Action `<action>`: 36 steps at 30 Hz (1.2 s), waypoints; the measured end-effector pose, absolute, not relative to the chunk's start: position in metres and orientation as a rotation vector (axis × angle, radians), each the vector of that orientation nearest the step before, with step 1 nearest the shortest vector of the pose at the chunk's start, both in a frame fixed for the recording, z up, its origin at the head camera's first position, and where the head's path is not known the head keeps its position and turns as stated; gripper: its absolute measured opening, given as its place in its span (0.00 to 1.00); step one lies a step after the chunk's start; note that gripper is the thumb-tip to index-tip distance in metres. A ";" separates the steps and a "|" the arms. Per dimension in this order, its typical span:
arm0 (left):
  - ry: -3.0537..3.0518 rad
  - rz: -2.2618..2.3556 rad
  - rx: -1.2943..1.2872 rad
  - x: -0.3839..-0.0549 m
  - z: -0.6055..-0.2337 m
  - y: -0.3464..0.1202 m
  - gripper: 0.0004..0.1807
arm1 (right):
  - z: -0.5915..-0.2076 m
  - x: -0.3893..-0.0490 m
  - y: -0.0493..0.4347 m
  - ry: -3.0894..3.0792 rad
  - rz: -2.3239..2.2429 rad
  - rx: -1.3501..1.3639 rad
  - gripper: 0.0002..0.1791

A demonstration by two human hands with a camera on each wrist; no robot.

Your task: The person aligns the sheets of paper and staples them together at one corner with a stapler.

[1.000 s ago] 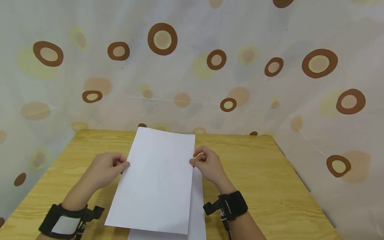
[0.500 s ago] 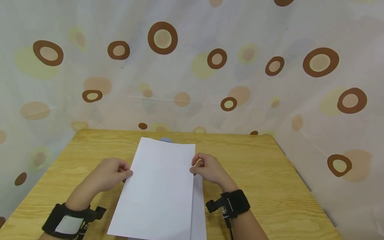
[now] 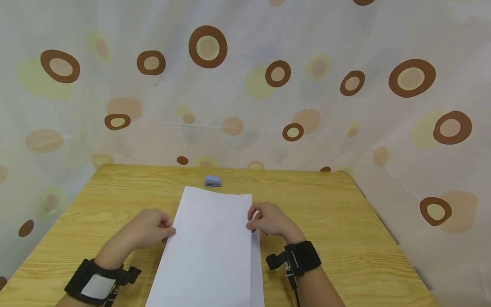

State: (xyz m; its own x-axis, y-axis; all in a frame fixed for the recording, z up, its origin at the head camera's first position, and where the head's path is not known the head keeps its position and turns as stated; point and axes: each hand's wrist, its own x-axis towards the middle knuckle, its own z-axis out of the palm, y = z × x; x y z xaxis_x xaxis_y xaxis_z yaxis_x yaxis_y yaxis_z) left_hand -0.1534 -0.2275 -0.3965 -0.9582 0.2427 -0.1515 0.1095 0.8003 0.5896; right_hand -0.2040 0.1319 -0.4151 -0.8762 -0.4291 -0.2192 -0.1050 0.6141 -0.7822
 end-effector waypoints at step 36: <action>2.899 0.601 0.384 -0.143 -0.420 -0.187 0.24 | -0.435 -0.210 0.135 2.727 -0.993 -0.189 0.15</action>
